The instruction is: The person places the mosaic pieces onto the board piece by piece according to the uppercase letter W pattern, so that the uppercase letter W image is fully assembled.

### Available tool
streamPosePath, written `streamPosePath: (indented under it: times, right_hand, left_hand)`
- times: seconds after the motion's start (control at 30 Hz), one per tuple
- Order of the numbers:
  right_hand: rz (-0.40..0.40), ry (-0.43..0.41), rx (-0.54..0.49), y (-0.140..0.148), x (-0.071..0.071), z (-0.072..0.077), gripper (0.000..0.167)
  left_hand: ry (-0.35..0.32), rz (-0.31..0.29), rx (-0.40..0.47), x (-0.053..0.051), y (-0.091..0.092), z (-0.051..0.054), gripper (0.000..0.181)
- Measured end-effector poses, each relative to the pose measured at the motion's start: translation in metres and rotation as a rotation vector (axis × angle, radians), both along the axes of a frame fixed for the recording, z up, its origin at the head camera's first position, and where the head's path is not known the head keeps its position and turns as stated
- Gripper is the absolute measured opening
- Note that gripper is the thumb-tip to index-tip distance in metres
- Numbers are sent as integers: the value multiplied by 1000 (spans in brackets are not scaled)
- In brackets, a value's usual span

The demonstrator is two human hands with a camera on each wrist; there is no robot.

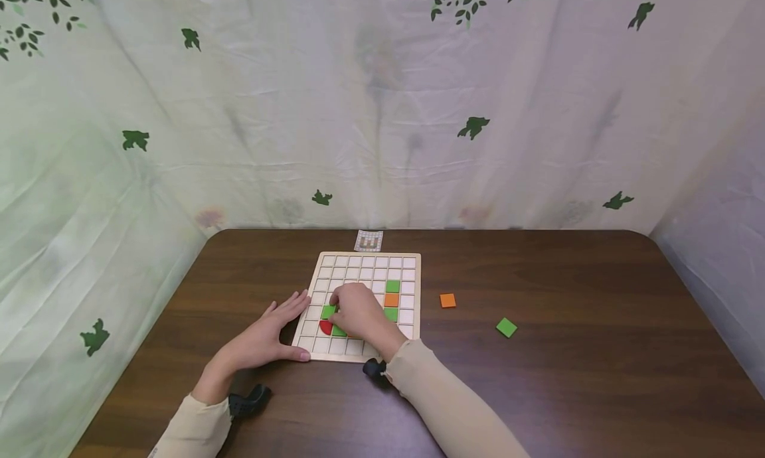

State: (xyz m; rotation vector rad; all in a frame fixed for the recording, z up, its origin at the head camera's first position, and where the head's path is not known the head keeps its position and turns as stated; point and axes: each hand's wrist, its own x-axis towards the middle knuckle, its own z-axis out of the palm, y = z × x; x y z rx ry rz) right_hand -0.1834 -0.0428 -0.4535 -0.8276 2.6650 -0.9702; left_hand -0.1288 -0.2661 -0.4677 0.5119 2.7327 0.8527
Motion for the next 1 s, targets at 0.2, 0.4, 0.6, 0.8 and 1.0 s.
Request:
streamPosePath:
  times: [0.2,0.4,0.6,0.8,1.0]
  right_hand:
    - [8,18,6,-2,0,0,21]
    - [10,32,20,-3,0,0,22]
    - [4,34,35,-4,0,0,23]
    - [0,11,-19,2,2,5,26]
    - [2,10,-116,19,4,13,27]
  left_hand:
    - [-5,-1,-7,-1,0,-1,109]
    - [-5,-1,-10,-1,0,-1,109]
    - [-1,-5,-5,-1,-1,-1,109]
    - [-10,3,-10,-1,-1,-1,109]
    - [-13,9,-20,-1,-2,-1,109]
